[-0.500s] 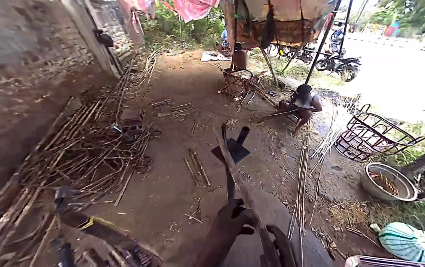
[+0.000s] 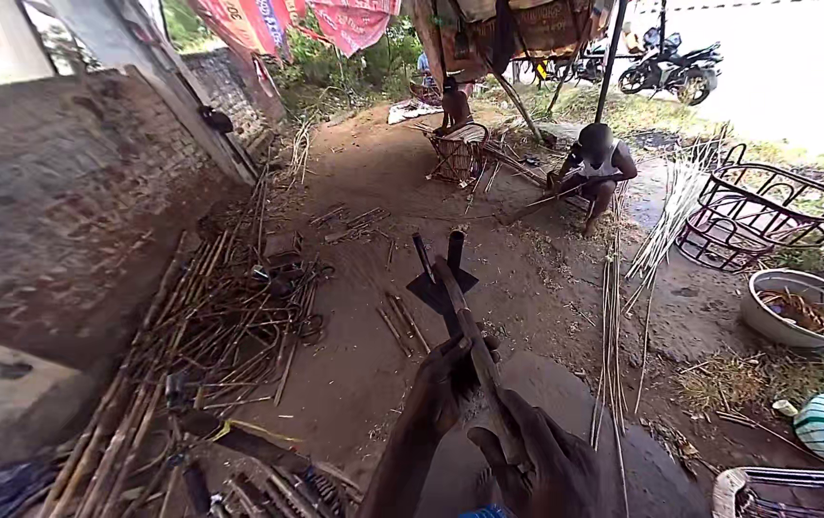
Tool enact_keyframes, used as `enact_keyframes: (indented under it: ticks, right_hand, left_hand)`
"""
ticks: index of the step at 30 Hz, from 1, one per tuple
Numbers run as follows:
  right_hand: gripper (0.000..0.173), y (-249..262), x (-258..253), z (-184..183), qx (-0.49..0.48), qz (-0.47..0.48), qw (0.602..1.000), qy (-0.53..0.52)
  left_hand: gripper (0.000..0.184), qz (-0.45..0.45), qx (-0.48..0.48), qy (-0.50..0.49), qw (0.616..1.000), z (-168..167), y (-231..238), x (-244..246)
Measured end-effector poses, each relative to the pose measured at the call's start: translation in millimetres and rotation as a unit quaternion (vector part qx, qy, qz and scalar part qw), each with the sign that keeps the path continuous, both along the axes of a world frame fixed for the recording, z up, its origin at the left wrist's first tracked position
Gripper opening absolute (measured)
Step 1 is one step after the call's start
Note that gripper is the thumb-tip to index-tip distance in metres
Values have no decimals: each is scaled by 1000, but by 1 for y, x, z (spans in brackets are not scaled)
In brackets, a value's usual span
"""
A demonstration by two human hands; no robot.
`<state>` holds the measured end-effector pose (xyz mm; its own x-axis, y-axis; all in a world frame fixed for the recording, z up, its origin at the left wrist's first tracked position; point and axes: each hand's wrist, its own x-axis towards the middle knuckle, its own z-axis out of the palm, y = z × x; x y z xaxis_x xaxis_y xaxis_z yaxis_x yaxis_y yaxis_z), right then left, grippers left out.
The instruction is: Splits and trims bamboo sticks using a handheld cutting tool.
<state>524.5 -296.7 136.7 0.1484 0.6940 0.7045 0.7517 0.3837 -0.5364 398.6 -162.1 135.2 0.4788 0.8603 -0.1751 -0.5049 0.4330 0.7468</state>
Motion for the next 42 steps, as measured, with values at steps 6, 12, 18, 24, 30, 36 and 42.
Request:
enact_keyframes:
  ticks: [6, 12, 18, 24, 30, 36, 42]
  right_hand:
    - [46, 48, 9, -12, -1, 5, 998, -59]
    - [34, 71, 54, 12, 12, -1, 1000, -14]
    - [29, 120, 151, 24, 2, 102, 990, 95]
    - [15, 209, 256, 2, 46, 283, 927, 243]
    - [32, 117, 112, 18, -29, 61, 996, 51]
    - [33, 129, 62, -15, -29, 7, 995, 94]
    - [26, 157, 82, -18, -62, 30, 994, 82]
  left_hand:
    - [53, 0, -57, 179, 982, 5, 14, -1]
    - [42, -109, -57, 86, 989, 51, -11, 39]
    - [48, -135, -21, 113, 984, 77, 24, 127]
    - [57, -36, 20, 155, 987, 58, 63, 242]
    - [37, -85, -45, 76, 992, 48, 29, 92]
    - [37, -29, -75, 115, 990, 29, 37, 56]
    - [44, -45, -80, 165, 982, 40, 57, 81]
